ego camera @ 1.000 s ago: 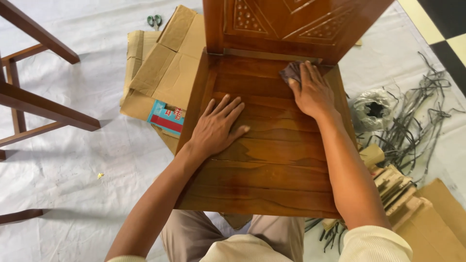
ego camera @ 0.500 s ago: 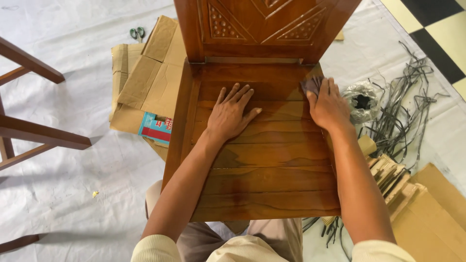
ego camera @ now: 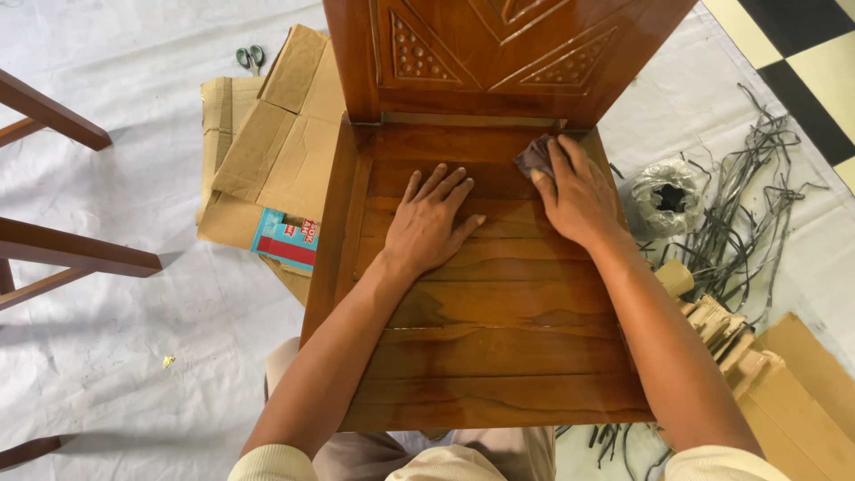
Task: Polish a wooden chair and wrap its legs for protection.
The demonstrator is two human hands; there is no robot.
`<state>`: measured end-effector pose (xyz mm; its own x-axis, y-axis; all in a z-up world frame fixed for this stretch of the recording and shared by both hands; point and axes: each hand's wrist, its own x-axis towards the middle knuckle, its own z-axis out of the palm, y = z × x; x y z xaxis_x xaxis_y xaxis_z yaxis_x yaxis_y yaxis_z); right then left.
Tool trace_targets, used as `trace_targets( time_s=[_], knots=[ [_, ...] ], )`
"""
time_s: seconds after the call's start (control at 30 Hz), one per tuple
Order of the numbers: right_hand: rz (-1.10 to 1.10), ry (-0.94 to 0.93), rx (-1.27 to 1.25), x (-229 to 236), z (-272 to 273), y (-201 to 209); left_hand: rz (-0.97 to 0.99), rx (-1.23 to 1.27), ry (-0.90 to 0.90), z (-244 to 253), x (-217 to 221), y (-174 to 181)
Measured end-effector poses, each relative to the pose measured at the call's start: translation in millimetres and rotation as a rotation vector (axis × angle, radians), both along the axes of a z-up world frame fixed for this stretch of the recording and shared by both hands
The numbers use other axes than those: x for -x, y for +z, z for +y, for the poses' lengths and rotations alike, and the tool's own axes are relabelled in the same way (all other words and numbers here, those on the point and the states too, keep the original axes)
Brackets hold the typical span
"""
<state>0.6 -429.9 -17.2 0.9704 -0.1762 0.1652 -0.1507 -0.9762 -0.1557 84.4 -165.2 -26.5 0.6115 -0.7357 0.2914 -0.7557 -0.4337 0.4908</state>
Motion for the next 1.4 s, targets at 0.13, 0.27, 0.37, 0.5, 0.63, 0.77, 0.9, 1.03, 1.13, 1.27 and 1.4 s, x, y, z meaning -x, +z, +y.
trace_targets(
  time_s=[0.13, 0.27, 0.37, 0.5, 0.63, 0.77, 0.9, 1.03, 1.13, 1.27, 1.4],
  knots=[
    [0.038, -0.120, -0.036, -25.7, 15.6, 1.8, -0.006, -0.018, 0.025, -2.1, -1.6, 2.1],
    [-0.031, -0.022, 0.030, -57.8, 43.0, -17.8, -0.033, 0.015, 0.010, -0.5, -2.4, 1.3],
    [-0.045, 0.066, 0.023, -66.5, 69.5, -14.5, -0.002, 0.049, 0.032, 1.2, -4.6, 12.2],
    [-0.105, 0.153, -0.023, -61.5, 76.0, -10.4, 0.092, 0.008, 0.046, 5.4, 2.4, 32.4],
    [-0.058, 0.173, -0.019, -29.8, 52.7, -7.7, 0.036, 0.052, 0.037, 1.9, -0.2, 4.3],
    [-0.041, 0.004, 0.028, -2.4, 8.9, -9.5, -0.026, 0.031, 0.015, -0.2, -1.6, 3.2],
    [-0.017, -0.254, -0.036, 36.8, 6.4, 8.9, 0.022, -0.010, -0.019, 3.0, 0.3, 6.5],
    [-0.016, -0.321, -0.061, 76.9, 11.4, 1.6, 0.010, 0.010, -0.022, 3.5, -0.1, 1.6],
    [-0.038, -0.312, -0.018, 112.4, 20.8, -10.7, 0.026, 0.034, -0.035, 7.0, -1.9, 2.5],
    [-0.005, -0.256, 0.012, 153.9, 65.2, 4.8, 0.100, 0.070, -0.062, 15.1, -2.3, 1.8],
    [-0.016, -0.224, 0.005, 167.8, 78.7, 18.6, 0.121, 0.073, -0.062, 14.5, -0.8, 3.6]
  ],
)
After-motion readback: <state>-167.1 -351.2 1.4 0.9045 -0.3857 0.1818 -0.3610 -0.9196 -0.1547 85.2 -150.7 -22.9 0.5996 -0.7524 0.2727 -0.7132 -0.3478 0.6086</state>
